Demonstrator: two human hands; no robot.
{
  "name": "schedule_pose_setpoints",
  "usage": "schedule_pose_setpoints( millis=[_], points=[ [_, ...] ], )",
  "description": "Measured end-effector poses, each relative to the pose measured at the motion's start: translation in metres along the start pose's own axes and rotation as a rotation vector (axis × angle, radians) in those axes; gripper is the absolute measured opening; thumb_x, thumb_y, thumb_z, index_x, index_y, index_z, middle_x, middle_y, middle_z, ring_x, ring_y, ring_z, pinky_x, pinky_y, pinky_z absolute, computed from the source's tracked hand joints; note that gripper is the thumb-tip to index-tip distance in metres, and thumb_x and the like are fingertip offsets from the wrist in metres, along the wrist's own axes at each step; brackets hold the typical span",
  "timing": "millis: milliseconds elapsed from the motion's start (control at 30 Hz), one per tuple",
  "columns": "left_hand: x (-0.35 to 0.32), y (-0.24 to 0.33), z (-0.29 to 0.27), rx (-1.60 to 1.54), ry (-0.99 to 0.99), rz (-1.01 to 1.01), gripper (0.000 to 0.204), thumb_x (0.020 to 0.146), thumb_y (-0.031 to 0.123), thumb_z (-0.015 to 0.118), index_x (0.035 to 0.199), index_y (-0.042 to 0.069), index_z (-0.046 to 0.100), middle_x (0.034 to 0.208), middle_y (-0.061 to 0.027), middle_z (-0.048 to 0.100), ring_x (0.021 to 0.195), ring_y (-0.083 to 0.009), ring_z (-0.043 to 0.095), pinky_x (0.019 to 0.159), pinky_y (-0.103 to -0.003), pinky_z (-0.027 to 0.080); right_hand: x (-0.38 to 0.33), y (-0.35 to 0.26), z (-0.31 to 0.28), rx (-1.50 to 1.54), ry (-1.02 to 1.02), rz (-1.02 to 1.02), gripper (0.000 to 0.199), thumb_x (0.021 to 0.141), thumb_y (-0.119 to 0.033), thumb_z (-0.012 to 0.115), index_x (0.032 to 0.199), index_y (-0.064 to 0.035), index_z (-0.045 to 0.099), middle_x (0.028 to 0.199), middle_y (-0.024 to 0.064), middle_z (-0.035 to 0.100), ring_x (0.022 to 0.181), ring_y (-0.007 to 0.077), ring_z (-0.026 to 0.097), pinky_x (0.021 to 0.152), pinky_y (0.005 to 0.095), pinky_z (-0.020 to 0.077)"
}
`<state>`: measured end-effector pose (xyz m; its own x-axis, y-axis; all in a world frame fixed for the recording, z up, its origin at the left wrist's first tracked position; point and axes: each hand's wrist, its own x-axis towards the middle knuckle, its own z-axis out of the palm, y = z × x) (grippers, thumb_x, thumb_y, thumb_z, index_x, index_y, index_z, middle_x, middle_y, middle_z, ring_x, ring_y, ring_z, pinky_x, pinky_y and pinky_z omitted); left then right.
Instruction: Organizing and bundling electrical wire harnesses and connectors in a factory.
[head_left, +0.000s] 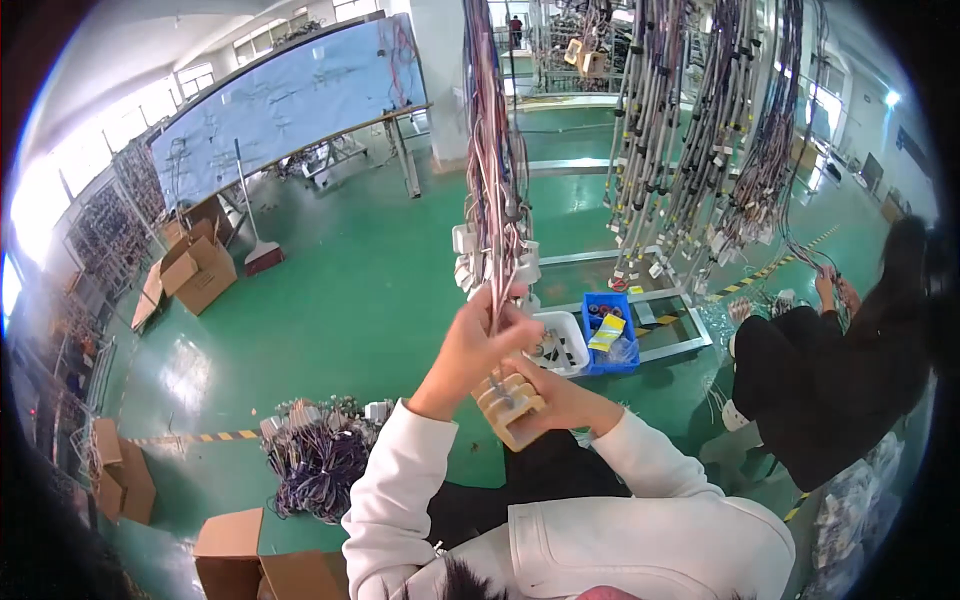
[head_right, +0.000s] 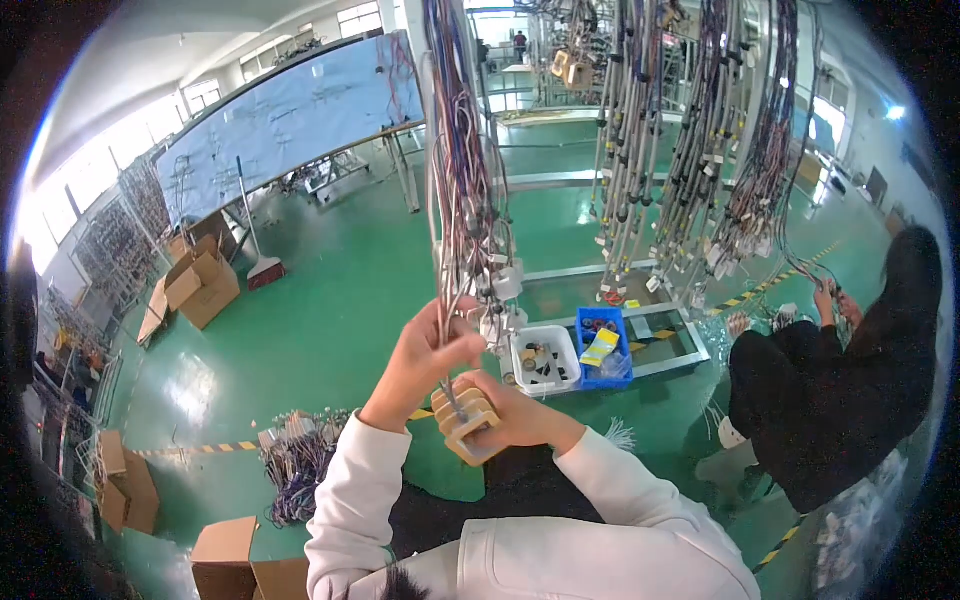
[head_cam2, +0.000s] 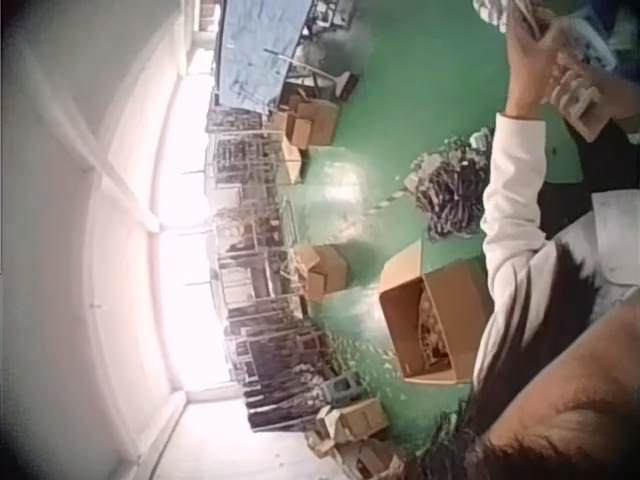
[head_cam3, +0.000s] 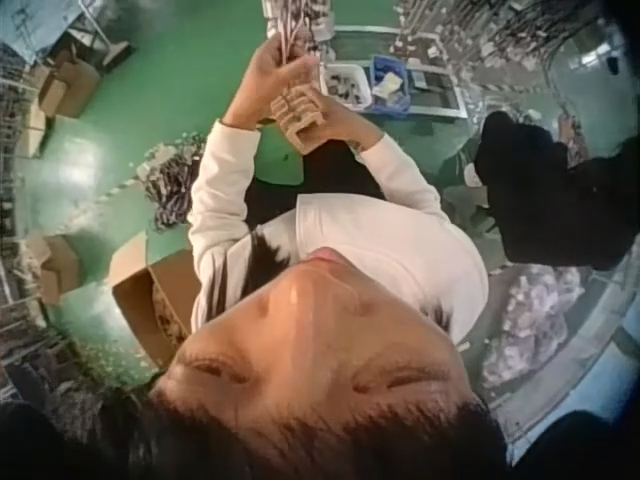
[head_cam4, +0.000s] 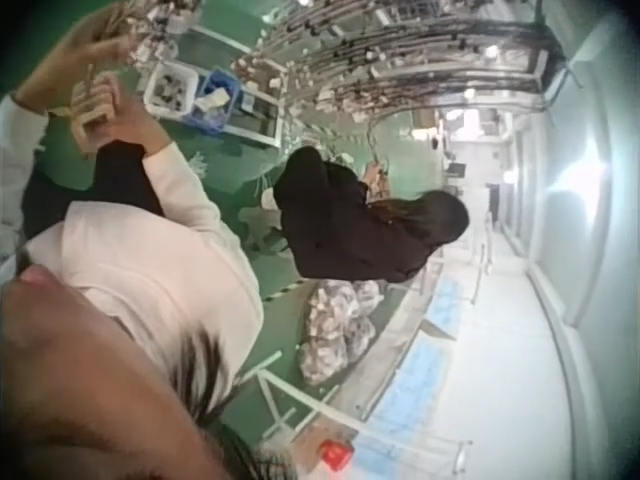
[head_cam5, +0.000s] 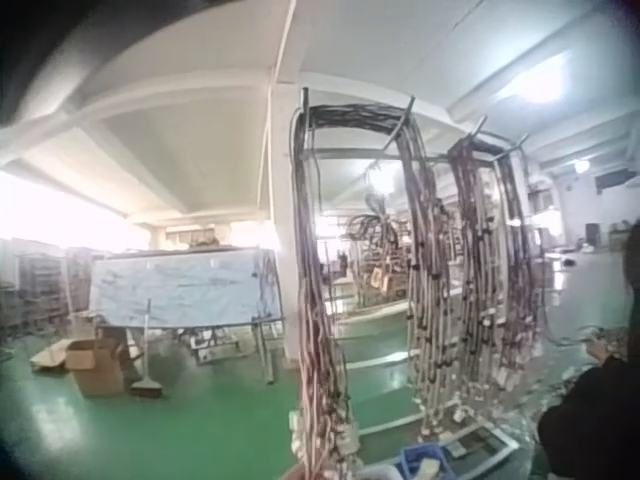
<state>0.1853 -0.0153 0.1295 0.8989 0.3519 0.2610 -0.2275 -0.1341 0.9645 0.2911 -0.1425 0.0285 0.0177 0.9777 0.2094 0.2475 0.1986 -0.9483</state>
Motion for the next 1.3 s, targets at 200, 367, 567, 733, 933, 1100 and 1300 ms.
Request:
schedule_pose_setpoints(
  millis=[200, 367, 567, 733, 933, 1100, 1300],
  points=[
    [0.021, 0.043, -0.046, -0.471, 0.114, -0.142, 0.022, 0.095, 0.022, 0.053, 0.106, 0.003, 0.054, 0.062, 0.0075, 0.034, 0.048, -0.0042, 0.031, 0.045, -0.020, 0.030, 0.018, 0.001, 0.012, -0.064, 0.067, -0.096, 0.076, 0.068, -0.010, 0.081, 0.129, -0.0079, 0.035, 0.114, 0.0061, 0.051, 0.107, 0.0187, 0.054, 0.094, 0.0319, 0.0436],
    [0.033, 0.076, -0.097, -0.419, 0.019, -0.185, 0.022, 0.099, 0.027, 0.045, 0.094, 0.007, 0.053, 0.063, 0.0085, 0.030, 0.047, -0.0027, 0.025, 0.041, -0.020, 0.020, 0.053, -0.013, 0.022, 0.114, -0.140, -0.252, 0.073, 0.077, -0.003, 0.073, 0.135, -0.0097, 0.029, 0.125, 0.0059, 0.047, 0.111, 0.0173, 0.052, 0.093, 0.0308, 0.0450],
    [-0.004, 0.113, -0.157, -0.170, 0.155, -0.221, 0.026, 0.101, 0.031, 0.043, 0.086, 0.010, 0.049, 0.059, 0.0095, 0.026, 0.045, -0.0019, 0.019, 0.040, -0.020, 0.016, 0.061, -0.054, 0.003, -0.225, -0.258, -0.329, 0.107, 0.068, -0.039, 0.083, 0.147, -0.0082, 0.017, 0.147, 0.0158, 0.029, 0.132, 0.0276, 0.035, 0.108, 0.0418, 0.0318],
    [-0.009, 0.127, -0.165, -0.111, 0.169, -0.246, 0.027, 0.100, 0.032, 0.044, 0.086, 0.009, 0.048, 0.060, 0.0094, 0.027, 0.045, -0.0017, 0.020, 0.041, -0.020, 0.016, 0.123, -0.092, -0.056, 0.247, 0.229, -0.279, 0.040, 0.087, -0.027, 0.067, 0.113, 0.0026, 0.061, 0.096, 0.0056, 0.068, 0.076, 0.0106, 0.062, 0.071, 0.0234, 0.0502],
    [0.016, 0.124, -0.186, 0.111, 0.223, -0.364, 0.027, 0.099, 0.032, 0.045, 0.087, 0.009, 0.048, 0.062, 0.0083, 0.031, 0.047, -0.0025, 0.024, 0.042, -0.019, 0.018, 0.251, -0.107, -0.067, -0.101, 0.193, -0.147, 0.036, 0.090, -0.036, 0.060, 0.098, -0.0004, 0.062, 0.074, 0.0011, 0.061, 0.058, 0.0062, 0.052, 0.053, 0.0222, 0.0421],
    [0.022, 0.120, -0.254, 0.003, 0.266, -0.423, 0.027, 0.100, 0.030, 0.044, 0.085, 0.008, 0.050, 0.061, 0.0083, 0.033, 0.049, -0.0018, 0.025, 0.041, -0.019, 0.018, 0.241, -0.153, -0.066, 0.307, 0.187, -0.436, 0.022, 0.096, -0.022, 0.051, 0.087, -0.0042, 0.060, 0.071, 0.0041, 0.060, 0.057, 0.0096, 0.050, 0.054, 0.0236, 0.0398],
    [0.053, 0.150, -0.277, 0.148, 0.142, -0.485, 0.026, 0.099, 0.026, 0.046, 0.082, 0.008, 0.053, 0.060, 0.0072, 0.034, 0.050, -0.0028, 0.027, 0.044, -0.021, 0.021, 0.235, -0.227, -0.128, -0.171, 0.516, -0.401, 0.025, 0.100, -0.021, 0.046, 0.101, 0.0007, 0.057, 0.060, 0.0004, 0.049, 0.055, 0.0082, 0.046, 0.053, 0.0226, 0.0366]
  ],
)
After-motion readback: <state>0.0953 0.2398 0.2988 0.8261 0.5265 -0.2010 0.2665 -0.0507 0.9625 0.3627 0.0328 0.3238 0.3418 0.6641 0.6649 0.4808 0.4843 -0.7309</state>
